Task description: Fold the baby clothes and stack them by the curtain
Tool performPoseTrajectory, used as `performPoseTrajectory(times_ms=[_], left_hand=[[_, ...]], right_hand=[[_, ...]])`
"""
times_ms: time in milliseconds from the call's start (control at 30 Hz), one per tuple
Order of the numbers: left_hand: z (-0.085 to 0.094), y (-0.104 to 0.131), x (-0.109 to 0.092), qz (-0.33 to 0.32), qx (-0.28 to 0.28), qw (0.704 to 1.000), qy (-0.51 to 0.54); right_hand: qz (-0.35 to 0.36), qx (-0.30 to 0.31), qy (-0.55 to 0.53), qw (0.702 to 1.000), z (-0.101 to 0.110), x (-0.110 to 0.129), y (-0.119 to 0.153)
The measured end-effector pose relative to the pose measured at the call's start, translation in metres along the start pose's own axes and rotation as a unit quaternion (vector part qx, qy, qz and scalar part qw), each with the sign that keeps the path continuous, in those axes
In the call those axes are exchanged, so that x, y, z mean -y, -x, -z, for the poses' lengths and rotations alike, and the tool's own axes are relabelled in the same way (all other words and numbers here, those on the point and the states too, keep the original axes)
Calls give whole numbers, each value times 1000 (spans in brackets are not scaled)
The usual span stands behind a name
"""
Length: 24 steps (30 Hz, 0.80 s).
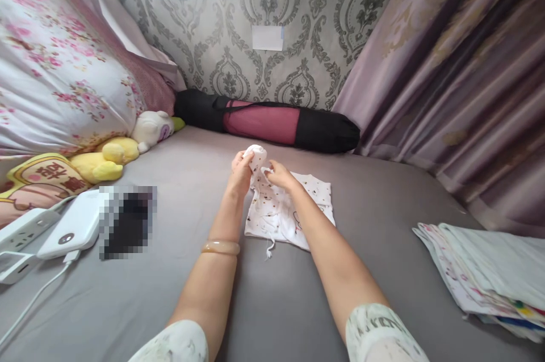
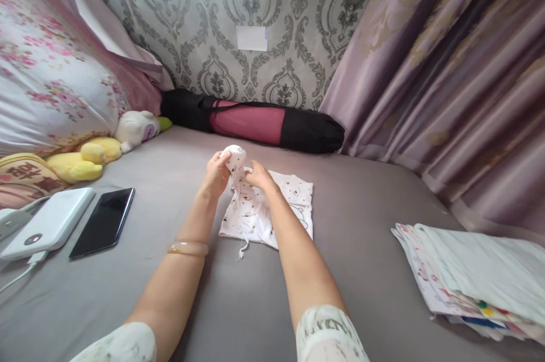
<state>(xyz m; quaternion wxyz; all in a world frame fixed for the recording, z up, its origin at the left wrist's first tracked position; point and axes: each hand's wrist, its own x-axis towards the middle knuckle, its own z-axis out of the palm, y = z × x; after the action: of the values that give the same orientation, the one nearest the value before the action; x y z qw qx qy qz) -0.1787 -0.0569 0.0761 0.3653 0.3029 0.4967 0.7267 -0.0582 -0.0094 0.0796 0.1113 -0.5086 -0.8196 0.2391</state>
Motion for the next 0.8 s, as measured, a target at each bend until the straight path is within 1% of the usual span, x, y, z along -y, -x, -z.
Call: performPoseTrajectory(times_ms=[33,67,100,167,200,233,300,400,467,533,600,633,667,733,800], left_hand=[[-4,3,1,4,5,1000,-10],[-9,6,2,6,14,1000,-22],[-13,11,2,5,28,999,-37],[-21,22,2,-10,66,995,-78],[-25,27,2,-20,85,991,-102],[-29,32,2,-33,104,986,-127],[-37,42,5,-60,136,973,-179],[-48,53,13,-87,166,949,-252],[-54,60,18,-95,189,932,-293],[-59,67,20,-100,226,914,-322],[-62,72,19,-100,264,897,-339],[-62,72,18,-97,275,892,-346],[-61,71,17,-93,275,889,-354],[-55,63,17,-92,241,889,-378],[-45,52,20,-97,201,882,-416]], right_hand=[[-23,-23,-78,996,3,-6,5],[-53,-32,-169,984,7,-11,10],[-84,-31,-261,961,10,-16,17],[-141,-22,-399,906,16,-26,32],[-157,-18,-444,882,19,-30,40],[-167,-18,-474,864,20,-34,48],[-172,-22,-501,848,21,-40,60],[-179,-16,-514,838,19,-47,70],[-181,-10,-522,834,18,-51,71],[-171,-12,-539,824,16,-54,69],[-163,-29,-565,809,15,-57,66],[-163,-40,-574,801,15,-58,65],[-167,-51,-580,796,14,-59,64],[-174,-65,-573,799,13,-60,63],[-179,-82,-536,821,10,-62,63]])
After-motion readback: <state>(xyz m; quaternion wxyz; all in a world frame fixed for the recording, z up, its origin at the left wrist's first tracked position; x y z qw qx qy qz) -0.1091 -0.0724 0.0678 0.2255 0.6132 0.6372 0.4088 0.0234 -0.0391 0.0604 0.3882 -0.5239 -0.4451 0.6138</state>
